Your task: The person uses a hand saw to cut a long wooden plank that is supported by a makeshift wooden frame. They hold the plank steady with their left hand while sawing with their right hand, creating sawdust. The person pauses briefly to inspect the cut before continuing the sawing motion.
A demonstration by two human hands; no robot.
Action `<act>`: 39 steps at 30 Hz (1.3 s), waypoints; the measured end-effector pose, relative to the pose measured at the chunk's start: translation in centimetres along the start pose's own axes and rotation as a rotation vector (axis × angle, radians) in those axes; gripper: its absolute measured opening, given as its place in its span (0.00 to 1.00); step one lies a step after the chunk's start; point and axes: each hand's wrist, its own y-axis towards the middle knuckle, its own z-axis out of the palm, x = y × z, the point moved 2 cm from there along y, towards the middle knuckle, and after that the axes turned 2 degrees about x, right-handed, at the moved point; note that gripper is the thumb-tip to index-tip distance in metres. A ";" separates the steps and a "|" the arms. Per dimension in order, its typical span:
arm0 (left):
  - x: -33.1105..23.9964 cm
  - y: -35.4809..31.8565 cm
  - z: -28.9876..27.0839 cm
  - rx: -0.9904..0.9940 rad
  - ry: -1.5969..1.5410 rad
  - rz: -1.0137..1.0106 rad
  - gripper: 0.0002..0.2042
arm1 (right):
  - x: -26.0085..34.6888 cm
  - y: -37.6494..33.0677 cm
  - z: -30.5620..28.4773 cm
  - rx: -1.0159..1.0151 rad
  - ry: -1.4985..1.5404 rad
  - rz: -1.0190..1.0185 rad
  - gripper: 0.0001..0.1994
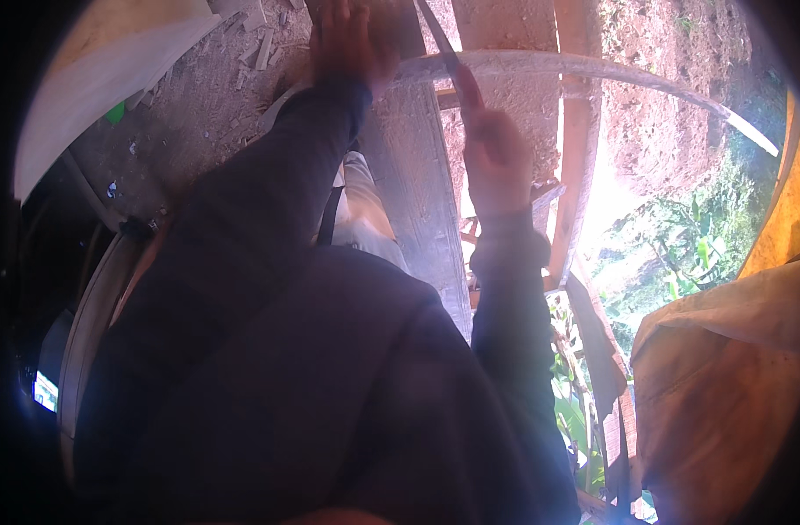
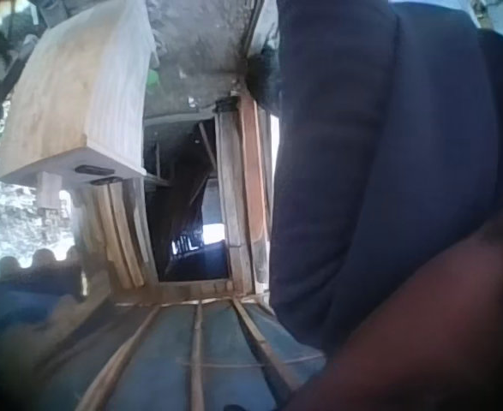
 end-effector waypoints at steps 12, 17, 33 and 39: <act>-1.5 0.1 -1.0 0.141 -0.045 -0.067 0.42 | -4.5 5.3 3.2 -0.040 0.062 -0.113 0.06; -1.9 0.5 -1.6 0.192 -0.069 -0.073 0.42 | -2.1 1.7 2.2 -0.054 0.013 -0.215 0.06; -2.6 0.4 -1.0 0.183 -0.085 -0.044 0.42 | -2.1 6.7 2.9 -0.164 0.151 -0.242 0.06; -1.4 0.8 -1.1 0.085 -0.023 -0.050 0.41 | -0.2 -6.5 -0.8 -0.048 -0.123 -0.239 0.07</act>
